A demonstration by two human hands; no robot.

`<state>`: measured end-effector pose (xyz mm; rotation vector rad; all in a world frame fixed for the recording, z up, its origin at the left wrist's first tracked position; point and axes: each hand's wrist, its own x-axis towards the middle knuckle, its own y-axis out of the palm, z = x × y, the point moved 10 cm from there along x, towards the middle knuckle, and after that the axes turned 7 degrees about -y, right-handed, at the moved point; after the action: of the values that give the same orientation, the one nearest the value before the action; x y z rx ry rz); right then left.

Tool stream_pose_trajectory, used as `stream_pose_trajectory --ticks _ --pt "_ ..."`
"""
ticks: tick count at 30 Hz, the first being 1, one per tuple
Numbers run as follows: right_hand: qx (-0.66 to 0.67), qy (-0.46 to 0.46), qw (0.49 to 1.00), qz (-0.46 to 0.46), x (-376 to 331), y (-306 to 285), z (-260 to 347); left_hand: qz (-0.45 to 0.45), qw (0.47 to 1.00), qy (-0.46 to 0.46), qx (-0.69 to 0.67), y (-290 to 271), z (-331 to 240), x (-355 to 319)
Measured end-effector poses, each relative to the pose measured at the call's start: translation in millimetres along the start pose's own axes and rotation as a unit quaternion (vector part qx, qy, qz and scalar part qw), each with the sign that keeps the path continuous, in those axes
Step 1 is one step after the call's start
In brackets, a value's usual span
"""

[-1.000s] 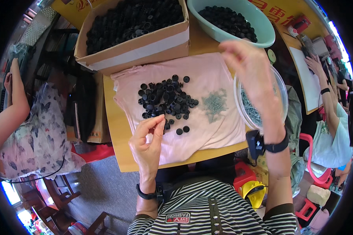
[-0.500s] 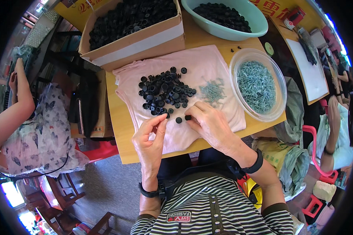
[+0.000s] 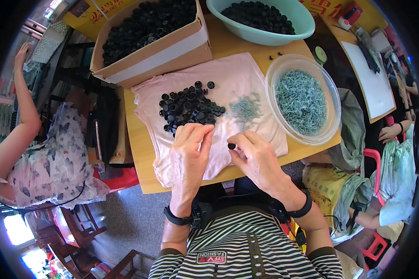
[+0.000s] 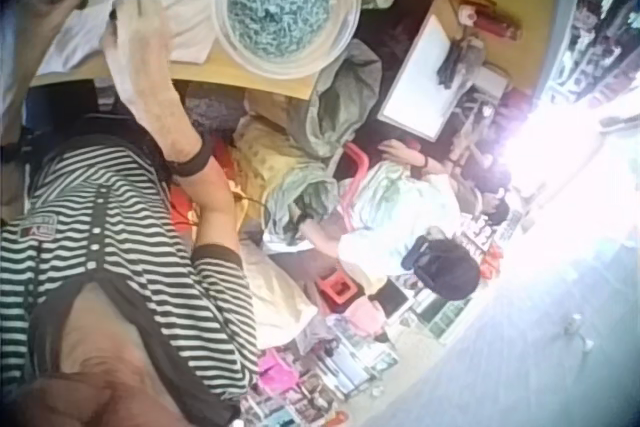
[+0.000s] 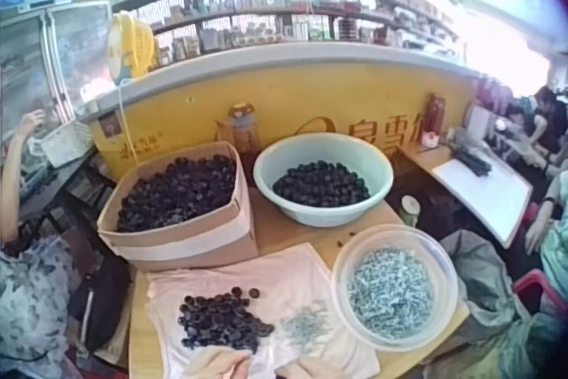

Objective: The person assembles components by hand by picking up a black plastic cap and a metal screw, then inserting the screw into the cap. This process is repeated multiple times, with the assembled parts being placed onto a pink cloth.

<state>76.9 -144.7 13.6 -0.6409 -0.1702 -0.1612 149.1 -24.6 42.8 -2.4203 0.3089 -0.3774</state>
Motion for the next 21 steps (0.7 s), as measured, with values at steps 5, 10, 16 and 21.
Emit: stream_pose_trajectory --ticks 5,10,16,21 --pt "-0.108 -0.125 0.986 -0.025 -4.6 5.1 20.8 -0.008 0.996 0.009 0.086 13.7 2.6 3.9" --pt "-0.132 -0.098 0.986 -0.009 -0.3 12.2 14.0 -0.003 0.994 0.008 0.109 18.7 7.0 6.4" --pt "0.011 -0.025 0.999 -0.042 -5.0 -5.4 -4.7 0.013 0.998 0.016 0.062 18.0 5.8 3.2" --pt "0.455 0.19 0.87 -0.029 -13.4 13.0 -32.1 0.082 0.987 0.01 -0.134 15.9 -2.5 -10.3"
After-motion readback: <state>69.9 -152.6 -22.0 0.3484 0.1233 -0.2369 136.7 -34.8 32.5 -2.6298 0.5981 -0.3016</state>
